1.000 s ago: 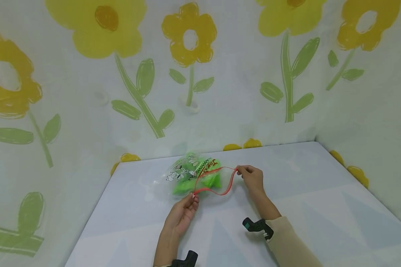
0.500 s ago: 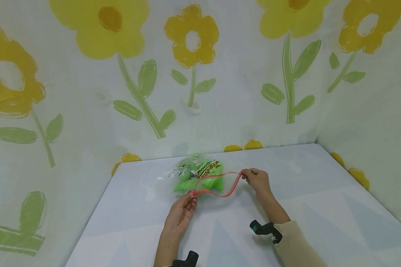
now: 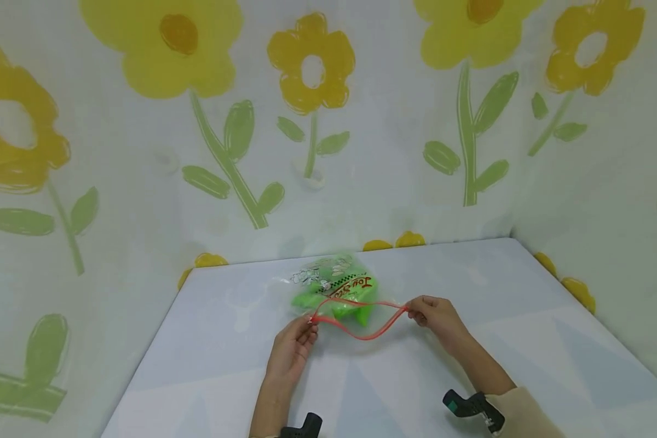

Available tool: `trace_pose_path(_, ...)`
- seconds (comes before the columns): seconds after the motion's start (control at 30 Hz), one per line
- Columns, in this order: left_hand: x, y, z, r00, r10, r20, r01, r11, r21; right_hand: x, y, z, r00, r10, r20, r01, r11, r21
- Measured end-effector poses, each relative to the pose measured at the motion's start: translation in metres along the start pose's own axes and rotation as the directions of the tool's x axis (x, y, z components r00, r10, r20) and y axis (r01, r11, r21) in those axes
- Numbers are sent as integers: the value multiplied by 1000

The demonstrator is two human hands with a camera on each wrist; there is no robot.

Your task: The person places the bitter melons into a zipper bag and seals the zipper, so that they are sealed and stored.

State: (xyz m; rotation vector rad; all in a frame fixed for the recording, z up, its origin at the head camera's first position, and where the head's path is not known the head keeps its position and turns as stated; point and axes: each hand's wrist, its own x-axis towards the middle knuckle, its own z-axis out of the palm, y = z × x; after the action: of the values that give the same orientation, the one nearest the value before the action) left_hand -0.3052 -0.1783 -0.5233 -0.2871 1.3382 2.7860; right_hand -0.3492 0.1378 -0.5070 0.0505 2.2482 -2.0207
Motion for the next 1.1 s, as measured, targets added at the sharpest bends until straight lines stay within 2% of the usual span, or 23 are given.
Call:
trace_pose_path(0.2, -1, 1, 0, 998, 50, -23, -50, 998, 26, -15, 12, 3, 999, 14, -36, -16, 999, -42)
trace_pose_path(0.4, -1, 5, -2, 990, 122, -66, -118, 991, 61, -25, 19, 7, 1000, 10, -4, -10, 1000, 25)
trace_pose_path(0.53, -1, 12, -5, 984, 149, -95, -136, 982, 130, -27, 20, 9, 1000, -6, 1, 6, 999, 33)
trace_pose_path(0.63, -3, 19, -8, 979, 176, -98, -151, 964, 217, -27, 21, 11, 1000, -1, -19, 1, 999, 37)
trace_pose_path(0.77, -5, 26, -10, 974, 206, -90, -173, 943, 284, -27, 22, 13, 1000, 5, -28, -4, 999, 37)
trace_pose_path(0.93, -6, 26, -12, 970, 228, -85, -201, 946, 254, -29, 22, 14, 1000, 10, -30, -8, 999, 40)
trace_pose_path(1.1, -6, 25, -13, 950, 286, -123, -261, 947, 186, -32, 19, 14, 999, 19, -36, -17, 999, 50)
